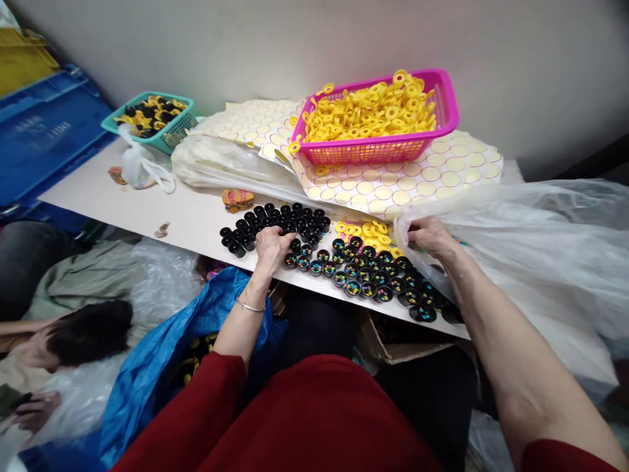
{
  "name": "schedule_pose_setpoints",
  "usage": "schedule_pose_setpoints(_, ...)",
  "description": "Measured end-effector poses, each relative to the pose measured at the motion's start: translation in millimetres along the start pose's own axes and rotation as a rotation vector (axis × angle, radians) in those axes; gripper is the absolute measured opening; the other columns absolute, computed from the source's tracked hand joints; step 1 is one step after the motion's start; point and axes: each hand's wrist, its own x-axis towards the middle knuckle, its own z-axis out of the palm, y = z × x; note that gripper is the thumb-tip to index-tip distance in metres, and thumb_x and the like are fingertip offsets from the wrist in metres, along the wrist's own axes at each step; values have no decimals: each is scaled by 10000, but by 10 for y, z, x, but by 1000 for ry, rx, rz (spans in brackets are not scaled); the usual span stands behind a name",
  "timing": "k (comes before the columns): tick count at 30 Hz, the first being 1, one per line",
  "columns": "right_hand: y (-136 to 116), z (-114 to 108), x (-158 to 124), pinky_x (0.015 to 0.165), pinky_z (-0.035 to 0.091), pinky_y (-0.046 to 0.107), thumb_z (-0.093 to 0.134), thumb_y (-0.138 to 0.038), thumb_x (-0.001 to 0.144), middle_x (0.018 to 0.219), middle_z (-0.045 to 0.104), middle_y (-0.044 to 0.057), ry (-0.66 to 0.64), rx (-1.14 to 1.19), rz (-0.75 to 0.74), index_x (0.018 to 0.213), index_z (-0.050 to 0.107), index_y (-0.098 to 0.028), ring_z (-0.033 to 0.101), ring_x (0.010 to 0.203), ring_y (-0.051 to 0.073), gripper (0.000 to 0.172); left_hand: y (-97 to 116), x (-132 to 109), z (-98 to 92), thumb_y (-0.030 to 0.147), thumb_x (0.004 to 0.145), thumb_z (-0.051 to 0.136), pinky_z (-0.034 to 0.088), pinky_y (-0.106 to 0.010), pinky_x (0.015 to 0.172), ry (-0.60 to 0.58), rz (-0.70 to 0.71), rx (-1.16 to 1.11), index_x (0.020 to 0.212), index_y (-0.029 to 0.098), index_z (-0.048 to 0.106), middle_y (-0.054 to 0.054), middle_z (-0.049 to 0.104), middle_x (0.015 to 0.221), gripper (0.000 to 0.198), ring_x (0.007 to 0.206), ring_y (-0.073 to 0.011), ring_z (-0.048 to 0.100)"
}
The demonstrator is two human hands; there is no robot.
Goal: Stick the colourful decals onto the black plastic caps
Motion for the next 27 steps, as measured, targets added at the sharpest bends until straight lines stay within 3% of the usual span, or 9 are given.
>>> schedule_pose_setpoints(4, 17, -86, -215, 574, 489, 286, 756, -386, 539, 584, 599, -29, 56, 168, 80, 661, 631, -188, 540, 557, 132, 264, -9, -2, -24, 364, 693, 692, 376, -334, 658, 31, 26, -17, 541, 207, 601, -46, 592, 547, 236, 662, -226, 578)
schedule_pose_setpoints(8, -47, -231, -393, 633, 544, 318, 862, -384, 404, 654, 654, -21, 123, 402, 130, 661, 642, -197, 605, 616, 148, 386, 0, -25, -121, 263, 672, 680, 344, -338, 672, 87, 53, -75, 528, 184, 568, -5, 465, 485, 198, 607, -170, 473)
schedule_pose_setpoints(11, -174, -311, -535, 627, 545, 322, 891, -356, 370, 657, 653, -23, 188, 493, 121, 656, 655, -197, 602, 605, 143, 404, 47, -102, -223, 258, 673, 672, 331, -318, 644, 131, 53, -116, 520, 173, 547, 19, 420, 472, 215, 571, -130, 428)
schedule_pose_setpoints(14, -404, -278, -738, 606, 533, 326, 899, -357, 406, 673, 662, -11, 162, 514, 78, 680, 681, -204, 593, 592, 146, 382, 163, -299, -281, 324, 695, 652, 324, -283, 579, 67, 189, -228, 553, 176, 569, 31, 452, 489, 222, 536, -106, 419)
schedule_pose_setpoints(20, -966, 33, -1239, 693, 533, 369, 826, -476, 614, 756, 689, 17, -91, 312, -123, 751, 719, -230, 617, 690, 189, 301, 479, -829, -128, 332, 736, 618, 346, -237, 549, -217, 703, -277, 653, 189, 579, 27, 540, 554, 169, 525, -94, 468)
schedule_pose_setpoints(24, -1132, 201, -1401, 694, 493, 335, 623, -411, 844, 748, 666, 24, -214, 20, -378, 771, 695, -239, 605, 713, 185, 201, 562, -1025, -23, 297, 758, 619, 372, -234, 573, -295, 829, -214, 738, 193, 567, 11, 590, 607, 117, 565, -112, 530)
schedule_pose_setpoints(27, -1172, 278, -1448, 664, 449, 303, 489, -294, 930, 783, 648, 41, -239, -274, -554, 783, 675, -227, 582, 696, 168, 246, 572, -1077, 5, 291, 765, 601, 391, -236, 585, -332, 857, -191, 804, 195, 569, 9, 606, 634, 108, 585, -123, 554)
